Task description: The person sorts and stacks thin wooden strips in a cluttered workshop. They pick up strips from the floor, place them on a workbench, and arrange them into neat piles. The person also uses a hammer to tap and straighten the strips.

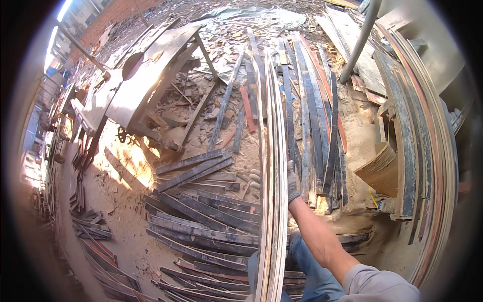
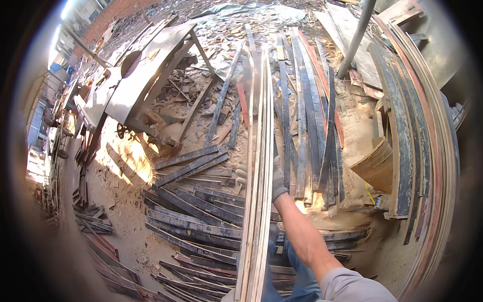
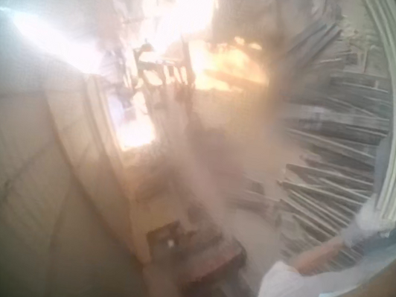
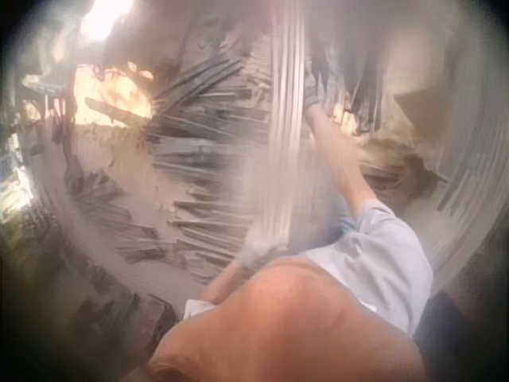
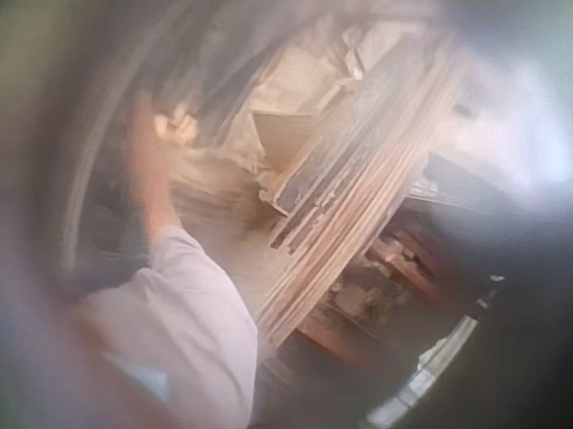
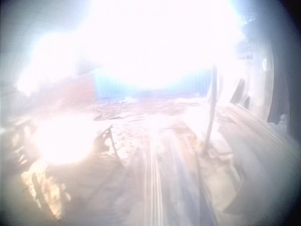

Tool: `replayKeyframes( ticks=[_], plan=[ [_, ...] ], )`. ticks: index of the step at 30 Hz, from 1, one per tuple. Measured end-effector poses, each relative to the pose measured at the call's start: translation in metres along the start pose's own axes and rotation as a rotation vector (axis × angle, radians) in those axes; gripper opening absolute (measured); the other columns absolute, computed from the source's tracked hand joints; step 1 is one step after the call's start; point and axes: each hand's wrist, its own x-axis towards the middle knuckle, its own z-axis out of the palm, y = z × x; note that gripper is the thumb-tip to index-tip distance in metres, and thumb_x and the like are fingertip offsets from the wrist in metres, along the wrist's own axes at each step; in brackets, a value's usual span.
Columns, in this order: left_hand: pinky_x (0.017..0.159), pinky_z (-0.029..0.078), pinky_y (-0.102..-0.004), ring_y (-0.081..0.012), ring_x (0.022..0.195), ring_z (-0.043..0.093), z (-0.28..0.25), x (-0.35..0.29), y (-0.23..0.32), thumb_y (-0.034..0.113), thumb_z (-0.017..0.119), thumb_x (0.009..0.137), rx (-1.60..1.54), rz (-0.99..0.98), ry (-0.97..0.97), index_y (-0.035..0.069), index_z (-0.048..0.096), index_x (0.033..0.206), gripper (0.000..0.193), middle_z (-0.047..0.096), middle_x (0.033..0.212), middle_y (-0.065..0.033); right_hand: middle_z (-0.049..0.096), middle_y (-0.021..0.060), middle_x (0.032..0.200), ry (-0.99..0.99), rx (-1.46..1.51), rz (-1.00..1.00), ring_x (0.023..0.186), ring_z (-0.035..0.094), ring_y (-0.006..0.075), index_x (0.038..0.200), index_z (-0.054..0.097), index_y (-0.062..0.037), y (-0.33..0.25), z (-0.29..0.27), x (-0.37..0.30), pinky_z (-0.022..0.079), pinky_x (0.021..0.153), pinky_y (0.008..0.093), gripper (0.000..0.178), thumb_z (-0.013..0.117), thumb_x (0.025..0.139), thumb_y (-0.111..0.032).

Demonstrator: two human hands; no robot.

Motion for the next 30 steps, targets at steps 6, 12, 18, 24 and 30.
replayKeyframes(
  ticks=[6, 12, 18, 24, 30],
  plan=[
    [0.086, 0.058, -0.0376, -0.0239, 0.097, 0.069, -0.037, -0.158, 0.004, 0.014, 0.077, 0.094, -0.156, -0.077, 0.018, -0.004, 0.057, 0.130, 0.044, 0.068, 0.109, -0.0136, 0.061, 0.0145, 0.101, 0.142, 0.242, 0.143, 0.089, 0.060, 0.0277, 0.141, 0.051, 0.0103, 0.124, 0.071, -0.088, 0.056, 0.081, 0.0448, 0.112, 0.059, 0.084, -0.086],
    [0.093, 0.057, -0.0389, -0.0242, 0.107, 0.067, -0.104, -0.298, 0.016, 0.012, 0.075, 0.094, -0.315, -0.057, 0.029, -0.002, 0.054, 0.138, 0.051, 0.065, 0.121, -0.0148, 0.064, 0.0134, 0.096, 0.413, -0.141, 0.078, 0.087, 0.061, 0.0277, 0.109, 0.066, 0.0029, 0.208, 0.141, -0.169, 0.055, 0.080, 0.0443, 0.096, 0.063, 0.079, -0.088],
    [0.099, 0.055, -0.0401, -0.0245, 0.116, 0.064, -0.175, -0.402, 0.019, 0.010, 0.073, 0.094, -0.363, 0.105, 0.055, -0.001, 0.050, 0.146, 0.058, 0.063, 0.132, -0.0160, 0.062, 0.0206, 0.092, 0.594, -0.318, -0.016, 0.082, 0.066, 0.0373, 0.108, 0.061, 0.0022, 0.272, 0.189, -0.150, 0.060, 0.073, 0.0530, 0.098, 0.053, 0.082, -0.092],
    [0.111, 0.050, -0.0415, -0.0282, 0.132, 0.058, -0.238, -0.456, 0.047, 0.012, 0.066, 0.100, -0.264, 0.290, 0.377, -0.001, 0.042, 0.154, 0.061, 0.056, 0.147, -0.0181, 0.065, 0.0213, 0.088, 0.691, -0.407, -0.085, 0.078, 0.067, 0.0385, 0.117, 0.059, -0.0007, 0.318, 0.190, -0.076, 0.061, 0.070, 0.0550, 0.097, 0.040, 0.089, -0.092],
    [0.106, 0.046, -0.0446, -0.0286, 0.118, 0.059, -0.300, -0.404, 0.099, 0.068, 0.049, 0.104, -0.140, 0.477, 1.157, -0.007, 0.055, 0.133, 0.080, 0.057, 0.130, -0.0193, 0.068, 0.0239, 0.092, 0.593, -0.494, -0.164, 0.080, 0.069, 0.0397, 0.116, 0.059, 0.0014, 0.384, 0.174, 0.020, 0.062, 0.070, 0.0539, 0.098, 0.030, 0.093, -0.090]
  ],
)
